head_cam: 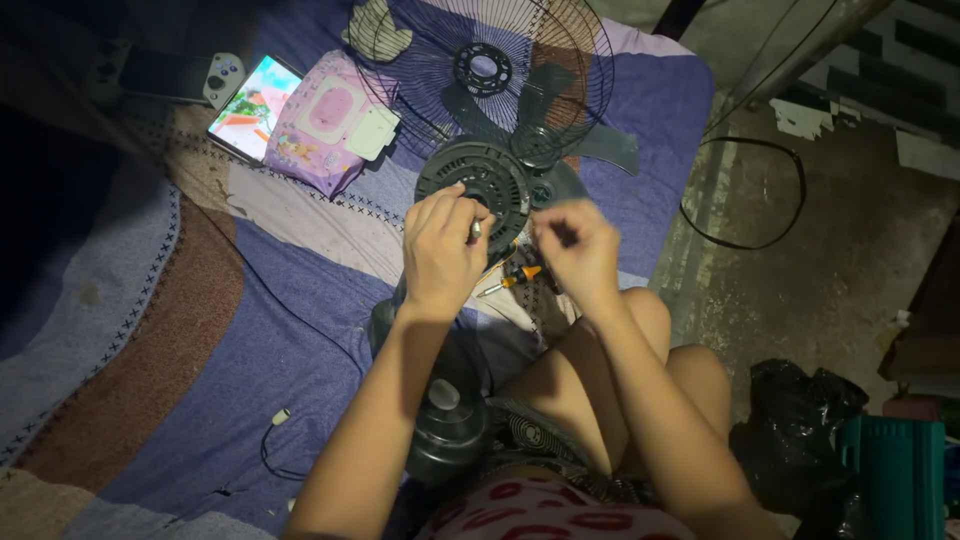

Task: The person disassembles a standing fan motor housing using a screwdriver and a socket wrench. They remove screws and separate the housing parts while sitting on a bed.

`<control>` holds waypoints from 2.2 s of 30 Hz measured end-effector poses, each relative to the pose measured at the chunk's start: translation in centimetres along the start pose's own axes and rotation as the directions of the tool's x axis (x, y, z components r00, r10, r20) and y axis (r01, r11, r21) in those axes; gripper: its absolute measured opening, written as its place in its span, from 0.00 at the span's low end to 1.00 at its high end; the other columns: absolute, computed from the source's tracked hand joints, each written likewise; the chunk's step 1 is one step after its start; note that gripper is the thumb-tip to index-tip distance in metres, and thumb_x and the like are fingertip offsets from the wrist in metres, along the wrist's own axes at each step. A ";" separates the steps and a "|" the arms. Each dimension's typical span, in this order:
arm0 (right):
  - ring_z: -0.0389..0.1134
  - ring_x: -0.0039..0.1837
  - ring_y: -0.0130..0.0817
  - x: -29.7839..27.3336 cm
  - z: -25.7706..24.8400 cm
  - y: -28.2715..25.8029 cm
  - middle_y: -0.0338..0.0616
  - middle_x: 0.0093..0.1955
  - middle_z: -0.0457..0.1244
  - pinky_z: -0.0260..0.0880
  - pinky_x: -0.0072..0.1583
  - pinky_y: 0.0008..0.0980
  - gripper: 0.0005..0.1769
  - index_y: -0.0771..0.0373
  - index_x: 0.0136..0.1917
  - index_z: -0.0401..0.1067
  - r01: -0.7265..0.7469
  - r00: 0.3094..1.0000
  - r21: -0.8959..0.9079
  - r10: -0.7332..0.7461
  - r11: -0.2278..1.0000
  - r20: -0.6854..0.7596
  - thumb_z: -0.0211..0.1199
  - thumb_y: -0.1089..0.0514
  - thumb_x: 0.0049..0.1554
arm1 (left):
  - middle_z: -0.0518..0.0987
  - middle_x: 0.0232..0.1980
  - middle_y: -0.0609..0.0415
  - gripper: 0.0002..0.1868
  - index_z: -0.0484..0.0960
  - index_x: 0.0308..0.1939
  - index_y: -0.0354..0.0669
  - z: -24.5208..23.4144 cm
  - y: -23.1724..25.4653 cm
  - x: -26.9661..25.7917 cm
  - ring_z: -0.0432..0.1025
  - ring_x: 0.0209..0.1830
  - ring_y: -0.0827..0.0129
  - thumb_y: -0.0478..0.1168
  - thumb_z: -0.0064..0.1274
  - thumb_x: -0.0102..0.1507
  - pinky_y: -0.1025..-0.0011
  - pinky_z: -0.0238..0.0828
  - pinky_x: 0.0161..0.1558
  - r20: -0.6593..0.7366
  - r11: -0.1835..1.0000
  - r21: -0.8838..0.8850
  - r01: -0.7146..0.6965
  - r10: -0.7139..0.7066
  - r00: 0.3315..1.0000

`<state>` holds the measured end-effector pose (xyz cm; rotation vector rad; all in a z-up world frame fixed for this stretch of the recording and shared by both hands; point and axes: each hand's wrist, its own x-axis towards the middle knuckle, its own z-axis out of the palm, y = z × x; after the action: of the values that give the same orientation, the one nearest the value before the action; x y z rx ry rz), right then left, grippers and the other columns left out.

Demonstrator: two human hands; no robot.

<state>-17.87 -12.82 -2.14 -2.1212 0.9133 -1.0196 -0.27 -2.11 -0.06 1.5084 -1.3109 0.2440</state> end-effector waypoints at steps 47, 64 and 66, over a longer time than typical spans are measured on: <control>0.70 0.57 0.40 7.1 2.6 -2.4 0.47 0.56 0.64 0.73 0.56 0.35 0.09 0.65 0.50 0.80 0.390 0.921 -0.180 -0.382 0.903 0.078 0.72 0.69 0.55 | 0.76 0.53 0.41 0.13 0.75 0.46 0.39 3.5 -0.9 -0.8 0.72 0.60 0.47 0.26 0.55 0.59 0.56 0.70 0.61 0.018 0.998 -0.067 0.002 -0.001 1.000; 0.68 0.51 0.38 1.9 -0.2 5.4 0.45 0.50 0.65 0.69 0.53 0.32 0.02 0.63 0.50 0.77 0.005 0.975 0.011 -0.003 1.000 -0.221 0.66 0.65 0.62 | 0.76 0.50 0.41 0.16 0.75 0.45 0.37 2.2 -2.0 -0.3 0.72 0.56 0.44 0.23 0.58 0.55 0.56 0.71 0.59 0.038 0.986 -0.158 0.050 -0.045 0.998; 0.69 0.50 0.38 0.0 0.2 7.4 0.46 0.48 0.67 0.70 0.53 0.33 0.03 0.63 0.49 0.77 -0.047 0.996 -0.033 0.044 0.998 -0.075 0.66 0.65 0.60 | 0.76 0.50 0.42 0.16 0.75 0.45 0.38 2.1 -2.1 0.1 0.73 0.58 0.46 0.23 0.59 0.56 0.56 0.71 0.59 0.011 0.989 -0.145 0.037 -0.036 0.999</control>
<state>-20.04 -17.05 -7.82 -2.0933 1.0182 -1.0731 0.48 -4.16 -2.02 1.4106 -1.2789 0.1159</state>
